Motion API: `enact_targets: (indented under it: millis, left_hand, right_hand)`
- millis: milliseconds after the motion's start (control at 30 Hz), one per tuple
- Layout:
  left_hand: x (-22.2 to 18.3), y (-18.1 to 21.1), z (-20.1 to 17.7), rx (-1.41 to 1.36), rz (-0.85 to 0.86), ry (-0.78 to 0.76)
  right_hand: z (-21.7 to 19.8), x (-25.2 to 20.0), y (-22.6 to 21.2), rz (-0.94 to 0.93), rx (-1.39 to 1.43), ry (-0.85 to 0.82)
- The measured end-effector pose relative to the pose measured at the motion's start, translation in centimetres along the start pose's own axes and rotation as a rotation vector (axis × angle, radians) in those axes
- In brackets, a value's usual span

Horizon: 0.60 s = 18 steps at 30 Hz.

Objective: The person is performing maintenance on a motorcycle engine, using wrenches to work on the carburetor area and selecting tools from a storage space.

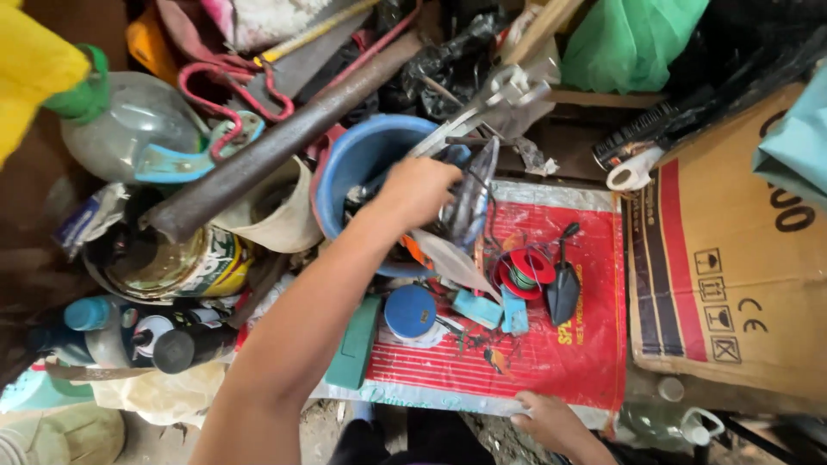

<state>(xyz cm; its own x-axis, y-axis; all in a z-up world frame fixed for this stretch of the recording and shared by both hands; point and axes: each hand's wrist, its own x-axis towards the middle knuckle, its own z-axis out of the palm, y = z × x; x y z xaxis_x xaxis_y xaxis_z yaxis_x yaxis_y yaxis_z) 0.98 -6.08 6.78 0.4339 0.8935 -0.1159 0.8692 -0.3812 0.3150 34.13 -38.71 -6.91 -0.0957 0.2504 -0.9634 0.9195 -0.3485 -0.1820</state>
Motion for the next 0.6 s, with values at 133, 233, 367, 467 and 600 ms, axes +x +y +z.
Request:
enact_targets:
  millis: [133,233,367,467,600]
  left_hand:
    - [-2.0,0.4,-1.8,0.019,0.158,0.032]
    - [-4.3,-0.1,-1.8,0.019,0.278,0.134]
    - [-11.5,-1.0,-3.0,-0.112,0.357,0.203]
    - [-14.5,-5.1,-2.2,-0.187,0.303,0.424]
    - [-8.7,-5.0,-4.3,-0.287,0.349,0.430]
  right_hand:
    - [0.5,0.2,-1.7,-0.060,-0.076,0.008]
    - [1.1,1.8,-2.0,-0.108,-0.110,0.041]
    - [3.8,8.5,2.2,-0.250,-0.195,0.246]
    - [0.8,1.5,-2.5,-0.100,0.081,0.068]
    - [0.9,0.4,-3.4,-0.086,-0.051,0.070]
